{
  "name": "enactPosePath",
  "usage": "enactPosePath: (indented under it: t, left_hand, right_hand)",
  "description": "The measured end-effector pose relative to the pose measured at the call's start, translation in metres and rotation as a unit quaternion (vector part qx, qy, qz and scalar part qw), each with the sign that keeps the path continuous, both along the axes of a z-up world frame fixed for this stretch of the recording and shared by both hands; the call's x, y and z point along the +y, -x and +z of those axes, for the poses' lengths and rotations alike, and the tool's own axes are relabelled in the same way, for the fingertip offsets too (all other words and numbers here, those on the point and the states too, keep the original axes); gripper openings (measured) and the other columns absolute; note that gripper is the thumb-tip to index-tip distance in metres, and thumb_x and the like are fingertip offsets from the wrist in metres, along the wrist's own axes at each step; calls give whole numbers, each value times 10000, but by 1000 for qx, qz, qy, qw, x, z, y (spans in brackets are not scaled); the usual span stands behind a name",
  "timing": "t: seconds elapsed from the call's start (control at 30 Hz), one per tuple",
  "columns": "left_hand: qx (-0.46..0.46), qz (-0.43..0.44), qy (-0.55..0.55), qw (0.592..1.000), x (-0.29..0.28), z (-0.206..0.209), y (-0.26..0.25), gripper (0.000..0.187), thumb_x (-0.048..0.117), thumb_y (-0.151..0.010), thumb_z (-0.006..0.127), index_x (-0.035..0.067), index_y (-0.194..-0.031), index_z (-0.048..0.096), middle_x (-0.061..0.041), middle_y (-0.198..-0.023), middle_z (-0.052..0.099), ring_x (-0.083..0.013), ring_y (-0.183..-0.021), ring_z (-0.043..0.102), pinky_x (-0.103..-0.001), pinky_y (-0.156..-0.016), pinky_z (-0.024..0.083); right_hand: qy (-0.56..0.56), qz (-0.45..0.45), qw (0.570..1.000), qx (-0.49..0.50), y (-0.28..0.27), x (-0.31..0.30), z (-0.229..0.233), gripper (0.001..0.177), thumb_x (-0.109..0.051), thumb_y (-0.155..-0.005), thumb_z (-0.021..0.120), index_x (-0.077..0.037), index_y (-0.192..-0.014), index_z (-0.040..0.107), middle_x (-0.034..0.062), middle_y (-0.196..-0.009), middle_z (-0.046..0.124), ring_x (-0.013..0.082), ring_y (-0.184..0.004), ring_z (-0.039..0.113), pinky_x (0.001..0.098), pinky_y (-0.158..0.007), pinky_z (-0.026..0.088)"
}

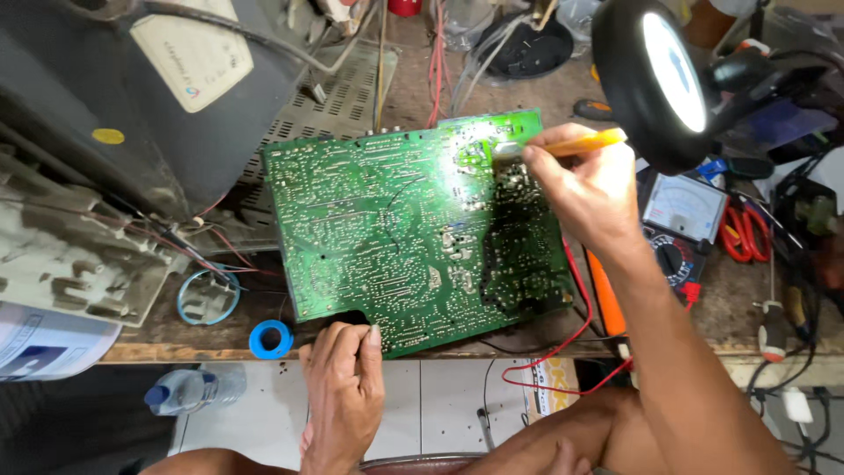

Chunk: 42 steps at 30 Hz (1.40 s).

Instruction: The person scrapes a green circuit board with a utility knife, then uses a soldering iron and solder wire to solder various points on the board. The person works while sitting on the floor in a cluttered workspace.

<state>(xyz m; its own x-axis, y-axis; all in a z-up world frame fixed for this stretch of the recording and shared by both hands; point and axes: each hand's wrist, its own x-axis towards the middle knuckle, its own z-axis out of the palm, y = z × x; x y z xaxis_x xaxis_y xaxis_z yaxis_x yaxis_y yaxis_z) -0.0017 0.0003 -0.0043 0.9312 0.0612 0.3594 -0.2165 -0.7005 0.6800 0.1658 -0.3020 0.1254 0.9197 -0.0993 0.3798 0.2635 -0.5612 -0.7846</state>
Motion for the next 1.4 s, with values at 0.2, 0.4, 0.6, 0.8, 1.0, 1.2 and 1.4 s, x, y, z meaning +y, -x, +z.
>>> enactPosePath:
  t: [0.2,0.4,0.6,0.8,1.0,1.2,1.4]
  left_hand:
    - [-18,0,-8,1000,0,-5,2,187,255,-1139,580,169,-997,665,13,-936,665,-248,-899,584,-431,-853,346]
    - [-22,1,-14,1000,0,-8,0,187,244,-1136,590,183,-972,654,25,-924,653,-247,-884,576,-429,-850,347]
    - [-10,-2,-4,1000,-1,-5,2,177,249,-1131,592,172,-992,669,22,-946,675,-234,-915,588,-417,-875,342]
    - [-10,-4,-1,1000,0,-7,1,183,250,-1130,594,174,-979,664,22,-923,658,-235,-902,581,-420,-881,349]
    - [-20,0,-9,1000,-1,-8,1,172,232,-1127,602,167,-980,663,20,-916,651,-235,-893,577,-421,-879,344]
    - [-17,-3,-4,1000,0,-7,1,167,238,-1121,611,173,-976,663,27,-912,662,-229,-879,580,-417,-869,345]
    - [-48,-6,-19,999,2,-16,0,127,205,-1110,627,159,-1004,679,17,-948,692,-242,-902,603,-428,-902,367]
  right_hand:
    - [-4,73,997,-8,6,27,-5,115,-160,-1044,807,-61,-1103,806,36,-1026,810,97,-892,703,242,-780,564]
    - [-1,10,995,-101,-5,-38,-27,48,-43,-1077,775,-22,-1119,767,103,-1096,758,193,-1059,729,323,-1025,588]
    - [-113,26,992,40,15,9,-13,78,-140,-1046,805,-80,-1090,781,-5,-952,737,46,-816,622,188,-707,488]
    - [-25,-60,998,-20,4,-32,-25,55,-120,-1054,771,-86,-1072,809,18,-1040,787,109,-1007,732,245,-953,574]
    - [-90,0,996,4,19,6,-6,112,-147,-1035,783,-52,-1089,809,26,-992,748,98,-904,665,231,-805,513]
    - [-67,-42,997,7,13,-1,-16,132,-194,-1027,782,-76,-1078,815,20,-1012,775,98,-963,691,244,-888,538]
    - [-192,-62,979,9,30,9,-4,218,-222,-1033,777,-55,-1167,816,40,-980,776,84,-799,663,211,-693,530]
